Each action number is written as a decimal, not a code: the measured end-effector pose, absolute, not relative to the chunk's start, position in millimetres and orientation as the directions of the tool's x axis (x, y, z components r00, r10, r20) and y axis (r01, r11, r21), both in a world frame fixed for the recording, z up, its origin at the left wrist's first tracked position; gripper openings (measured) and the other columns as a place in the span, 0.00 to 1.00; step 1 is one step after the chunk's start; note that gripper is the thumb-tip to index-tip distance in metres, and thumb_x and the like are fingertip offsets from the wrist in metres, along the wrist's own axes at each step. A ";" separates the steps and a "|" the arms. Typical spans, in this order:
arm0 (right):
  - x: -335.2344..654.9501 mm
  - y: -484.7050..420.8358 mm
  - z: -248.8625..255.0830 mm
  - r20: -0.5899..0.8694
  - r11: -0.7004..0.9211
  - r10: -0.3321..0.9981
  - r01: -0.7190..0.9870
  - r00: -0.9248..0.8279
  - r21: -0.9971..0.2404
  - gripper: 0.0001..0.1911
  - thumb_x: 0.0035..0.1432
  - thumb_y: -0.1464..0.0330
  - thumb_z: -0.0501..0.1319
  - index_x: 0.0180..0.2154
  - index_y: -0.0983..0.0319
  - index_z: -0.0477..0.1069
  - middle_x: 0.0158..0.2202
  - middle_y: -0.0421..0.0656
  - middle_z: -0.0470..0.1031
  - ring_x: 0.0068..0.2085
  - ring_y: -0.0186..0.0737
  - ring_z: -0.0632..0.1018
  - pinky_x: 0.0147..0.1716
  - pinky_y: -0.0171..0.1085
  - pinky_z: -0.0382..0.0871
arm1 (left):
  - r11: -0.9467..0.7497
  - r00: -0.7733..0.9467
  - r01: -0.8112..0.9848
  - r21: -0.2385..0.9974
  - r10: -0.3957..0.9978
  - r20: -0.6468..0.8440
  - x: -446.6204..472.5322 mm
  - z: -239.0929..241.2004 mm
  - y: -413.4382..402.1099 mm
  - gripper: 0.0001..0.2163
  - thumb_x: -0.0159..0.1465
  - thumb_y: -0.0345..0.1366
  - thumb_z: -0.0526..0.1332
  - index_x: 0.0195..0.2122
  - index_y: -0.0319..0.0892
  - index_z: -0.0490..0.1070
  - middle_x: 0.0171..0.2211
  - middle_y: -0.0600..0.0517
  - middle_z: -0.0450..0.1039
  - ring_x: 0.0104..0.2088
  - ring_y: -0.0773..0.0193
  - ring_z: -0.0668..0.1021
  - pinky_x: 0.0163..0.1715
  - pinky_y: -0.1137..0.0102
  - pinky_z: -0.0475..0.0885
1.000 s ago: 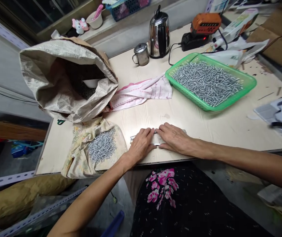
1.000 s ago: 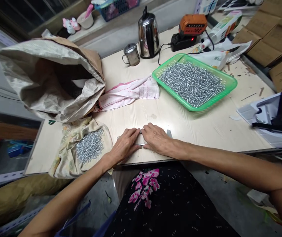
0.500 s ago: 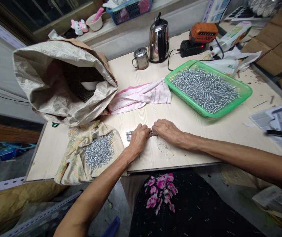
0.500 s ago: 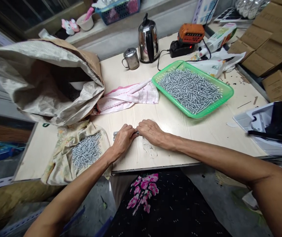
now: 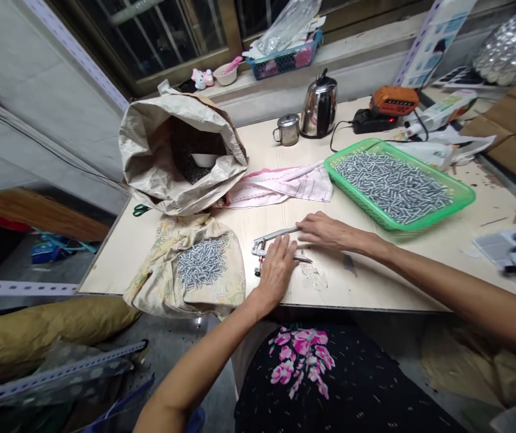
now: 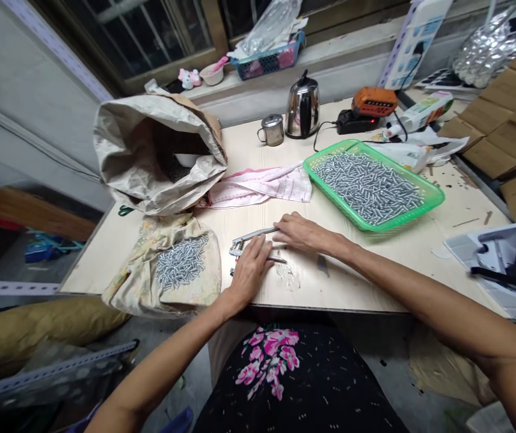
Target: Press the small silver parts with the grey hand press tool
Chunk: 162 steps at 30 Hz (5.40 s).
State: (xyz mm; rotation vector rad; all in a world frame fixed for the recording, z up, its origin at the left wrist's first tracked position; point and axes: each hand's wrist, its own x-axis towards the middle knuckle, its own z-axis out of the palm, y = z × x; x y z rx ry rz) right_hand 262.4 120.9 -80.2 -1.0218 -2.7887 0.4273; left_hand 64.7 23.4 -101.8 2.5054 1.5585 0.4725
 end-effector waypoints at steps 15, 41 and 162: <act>161.5 99.9 -59.8 -0.003 0.911 0.370 0.363 -0.929 -0.193 0.05 0.62 0.71 0.60 0.36 0.61 0.76 0.37 0.46 0.71 0.35 0.39 0.68 0.29 0.37 0.55 | -0.508 0.459 0.733 0.453 0.860 0.223 75.4 -97.0 -23.4 0.12 0.68 0.36 0.57 0.50 0.37 0.71 0.48 0.40 0.75 0.53 0.50 0.75 0.53 0.54 0.71; 284.8 85.4 20.3 0.448 0.213 0.871 0.977 -0.202 0.026 0.19 0.66 0.75 0.51 0.56 0.64 0.66 0.44 0.53 0.73 0.42 0.50 0.72 0.39 0.45 0.61 | -0.476 0.455 0.847 -0.238 0.880 -0.139 -94.5 -49.4 38.5 0.12 0.64 0.23 0.52 0.32 0.40 0.74 0.37 0.44 0.74 0.41 0.51 0.72 0.40 0.61 0.65; 241.3 62.1 -81.3 -0.026 0.612 0.746 0.700 -0.665 -0.367 0.13 0.56 0.65 0.68 0.38 0.66 0.72 0.40 0.50 0.71 0.44 0.46 0.71 0.40 0.39 0.63 | -0.542 0.586 0.805 0.242 0.788 -0.185 43.8 -61.4 49.4 0.12 0.65 0.40 0.62 0.46 0.40 0.69 0.42 0.46 0.70 0.45 0.54 0.71 0.44 0.61 0.70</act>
